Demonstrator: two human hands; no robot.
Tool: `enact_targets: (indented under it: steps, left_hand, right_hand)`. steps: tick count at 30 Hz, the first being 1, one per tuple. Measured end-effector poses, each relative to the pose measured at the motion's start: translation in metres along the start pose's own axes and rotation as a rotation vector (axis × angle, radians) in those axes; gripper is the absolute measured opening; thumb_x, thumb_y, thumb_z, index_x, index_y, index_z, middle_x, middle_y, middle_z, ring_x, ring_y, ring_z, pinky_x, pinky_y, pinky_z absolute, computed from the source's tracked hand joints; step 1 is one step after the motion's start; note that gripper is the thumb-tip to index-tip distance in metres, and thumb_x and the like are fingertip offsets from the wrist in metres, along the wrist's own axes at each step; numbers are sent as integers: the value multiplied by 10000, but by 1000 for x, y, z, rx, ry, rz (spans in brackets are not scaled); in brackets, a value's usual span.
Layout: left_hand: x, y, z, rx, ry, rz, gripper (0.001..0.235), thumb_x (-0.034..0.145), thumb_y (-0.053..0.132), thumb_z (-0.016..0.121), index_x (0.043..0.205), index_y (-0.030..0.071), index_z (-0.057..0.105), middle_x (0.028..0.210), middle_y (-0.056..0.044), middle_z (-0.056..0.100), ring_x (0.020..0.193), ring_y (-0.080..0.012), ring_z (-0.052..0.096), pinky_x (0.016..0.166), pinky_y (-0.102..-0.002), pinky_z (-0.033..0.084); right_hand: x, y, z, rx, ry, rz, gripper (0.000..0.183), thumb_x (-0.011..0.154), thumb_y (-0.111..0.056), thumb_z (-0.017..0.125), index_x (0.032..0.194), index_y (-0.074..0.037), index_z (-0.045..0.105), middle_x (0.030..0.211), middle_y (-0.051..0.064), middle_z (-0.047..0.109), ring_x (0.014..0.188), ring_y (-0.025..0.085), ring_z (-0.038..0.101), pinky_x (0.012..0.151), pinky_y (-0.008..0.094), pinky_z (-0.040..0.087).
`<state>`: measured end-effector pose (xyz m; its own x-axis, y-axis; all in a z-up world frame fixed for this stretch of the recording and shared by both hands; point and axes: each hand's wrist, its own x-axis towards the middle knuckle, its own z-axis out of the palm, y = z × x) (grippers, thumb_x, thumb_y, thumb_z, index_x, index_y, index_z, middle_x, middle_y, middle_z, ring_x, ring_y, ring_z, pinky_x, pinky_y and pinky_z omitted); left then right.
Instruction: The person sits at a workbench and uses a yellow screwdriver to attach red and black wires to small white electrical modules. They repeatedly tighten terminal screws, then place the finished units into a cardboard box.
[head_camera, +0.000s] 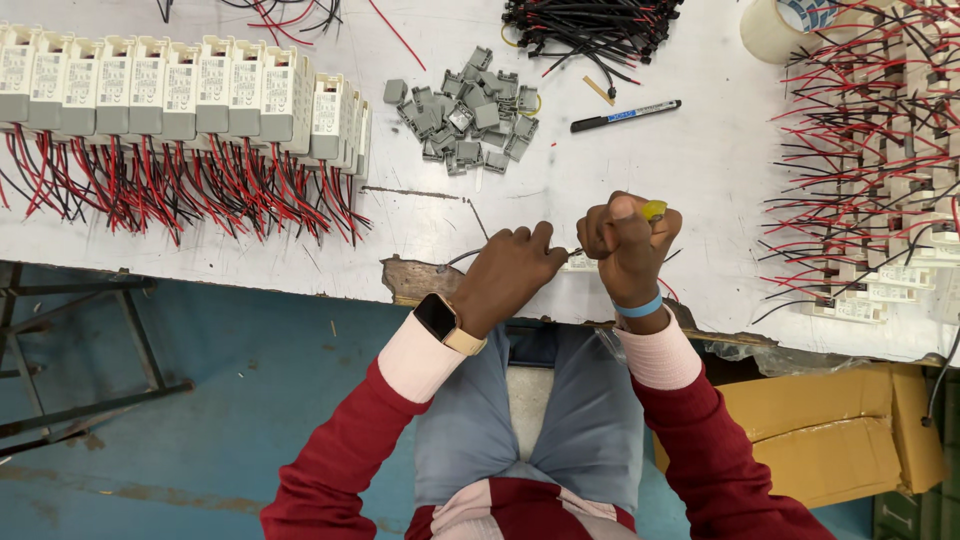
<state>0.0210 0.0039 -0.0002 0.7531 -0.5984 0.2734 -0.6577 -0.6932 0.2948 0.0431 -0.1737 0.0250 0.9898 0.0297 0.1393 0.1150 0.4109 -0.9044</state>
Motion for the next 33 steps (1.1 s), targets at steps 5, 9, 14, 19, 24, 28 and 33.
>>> enact_targets:
  steps: [5, 9, 14, 19, 24, 28, 33]
  left_hand:
    - [2, 1, 0, 108, -15, 88, 21, 832, 110, 654, 837, 91, 649, 891, -75, 586, 761, -216, 629, 643, -350, 504]
    - [-2, 0, 3, 155, 1, 124, 43, 837, 129, 659, 857, 92, 648, 895, -71, 585, 774, -216, 627, 664, -358, 499]
    - [-6, -5, 5, -181, 84, -26, 172, 867, 94, 665, 1034, 91, 707, 942, -85, 610, 786, -250, 653, 673, -392, 514]
    - [-6, -3, 3, -477, 140, -212, 133, 926, 114, 690, 1049, 69, 709, 976, -88, 678, 831, -303, 698, 718, -405, 564]
    - [-7, 1, -4, -610, 130, -311, 140, 913, 118, 707, 1045, 71, 717, 965, -77, 718, 830, -261, 733, 723, -369, 580]
    - [-4, 3, -6, -666, 154, -324, 151, 893, 111, 714, 1041, 83, 715, 960, -74, 739, 837, -248, 746, 719, -350, 589]
    - [-5, 4, -8, -616, 141, -328, 142, 895, 114, 711, 1034, 86, 713, 945, -71, 738, 792, -248, 734, 686, -354, 574]
  right_hand:
    - [0, 2, -1, -9, -12, 18, 595, 1040, -296, 641, 590, -115, 296, 518, 0, 319, 461, 90, 258, 439, 281, 203]
    - [0, 1, 1, -9, -19, 4, 594, 1037, -300, 648, 600, -111, 291, 526, 5, 326, 466, 91, 261, 447, 279, 203]
    - [1, -2, 2, -4, -6, -32, 605, 1047, -300, 643, 596, -111, 287, 520, 4, 321, 457, 93, 262, 442, 277, 199]
    - [1, -3, 3, 5, -9, -37, 607, 1051, -298, 641, 595, -111, 289, 520, 3, 319, 459, 93, 262, 444, 278, 197]
    - [0, -2, 3, 6, -22, -29, 603, 1051, -300, 643, 601, -112, 288, 530, -7, 309, 466, 93, 262, 450, 276, 196]
    - [0, -1, 2, -15, -13, -26, 603, 1047, -307, 645, 597, -110, 296, 529, -7, 317, 467, 89, 263, 447, 277, 203]
    - [0, 0, 3, -23, -15, -19, 606, 1036, -318, 655, 593, -114, 294, 525, -5, 321, 464, 87, 264, 440, 278, 207]
